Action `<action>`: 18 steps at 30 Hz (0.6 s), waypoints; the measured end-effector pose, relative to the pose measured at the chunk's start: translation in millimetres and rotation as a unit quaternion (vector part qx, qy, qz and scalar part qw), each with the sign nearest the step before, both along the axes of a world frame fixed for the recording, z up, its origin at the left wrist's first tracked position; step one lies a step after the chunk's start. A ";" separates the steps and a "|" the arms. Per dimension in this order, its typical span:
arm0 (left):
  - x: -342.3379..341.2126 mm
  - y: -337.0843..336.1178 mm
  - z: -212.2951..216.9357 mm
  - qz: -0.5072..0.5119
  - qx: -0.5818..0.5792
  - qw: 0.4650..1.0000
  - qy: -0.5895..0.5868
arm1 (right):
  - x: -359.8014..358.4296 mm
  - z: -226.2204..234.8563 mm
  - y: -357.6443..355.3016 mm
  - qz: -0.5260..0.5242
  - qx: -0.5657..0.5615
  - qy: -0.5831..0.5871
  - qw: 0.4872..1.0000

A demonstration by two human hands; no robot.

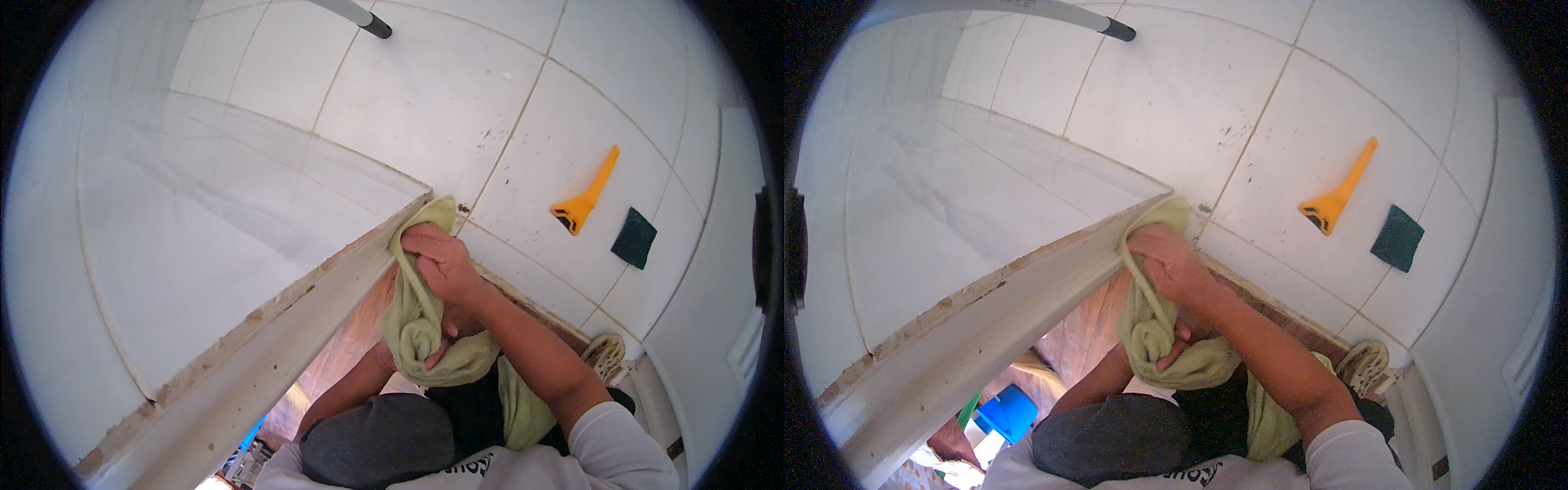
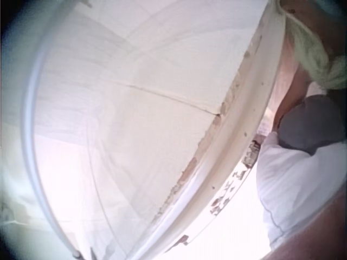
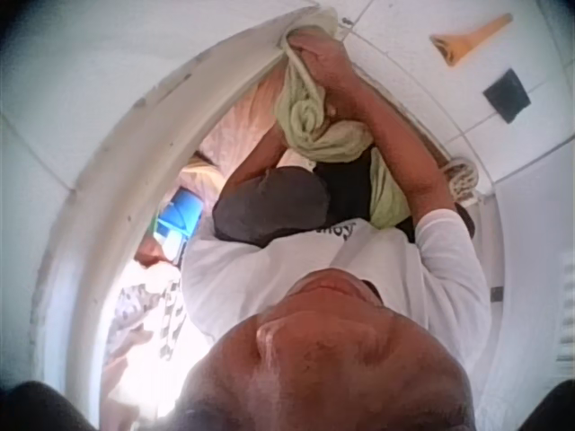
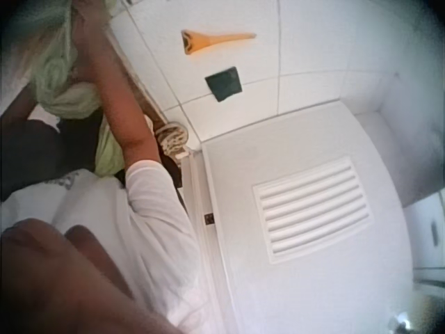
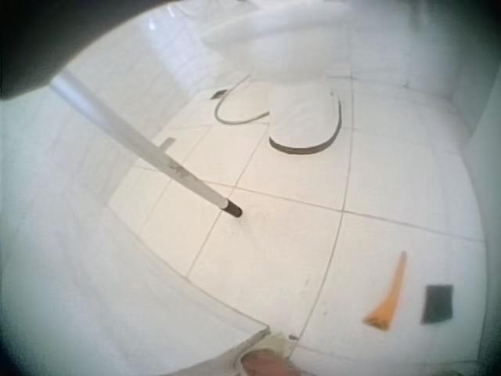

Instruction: The person cleans the edge and gap along the bottom of a wall using a yellow scraper tool, a green abrasive pad, and a light-colored cloth.

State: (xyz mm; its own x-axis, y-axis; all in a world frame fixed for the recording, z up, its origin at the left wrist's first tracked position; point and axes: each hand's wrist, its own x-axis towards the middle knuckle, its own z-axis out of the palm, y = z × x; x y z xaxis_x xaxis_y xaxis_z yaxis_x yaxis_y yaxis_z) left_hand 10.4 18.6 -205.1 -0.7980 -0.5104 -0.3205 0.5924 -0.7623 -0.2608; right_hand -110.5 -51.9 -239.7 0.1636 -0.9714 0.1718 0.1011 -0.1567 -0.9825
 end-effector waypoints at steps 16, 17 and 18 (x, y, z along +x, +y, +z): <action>14.2 19.3 -37.4 -0.046 0.004 0.970 -0.239 | -5.1 -17.1 -10.1 -0.014 0.019 0.204 0.979; 15.7 18.0 -37.8 -0.045 0.002 0.970 -0.240 | -3.5 -10.2 -8.4 -0.024 -0.022 0.200 0.979; 16.0 18.8 -37.5 -0.044 0.006 0.969 -0.242 | -2.0 -5.6 -7.2 -0.033 -0.060 0.194 0.979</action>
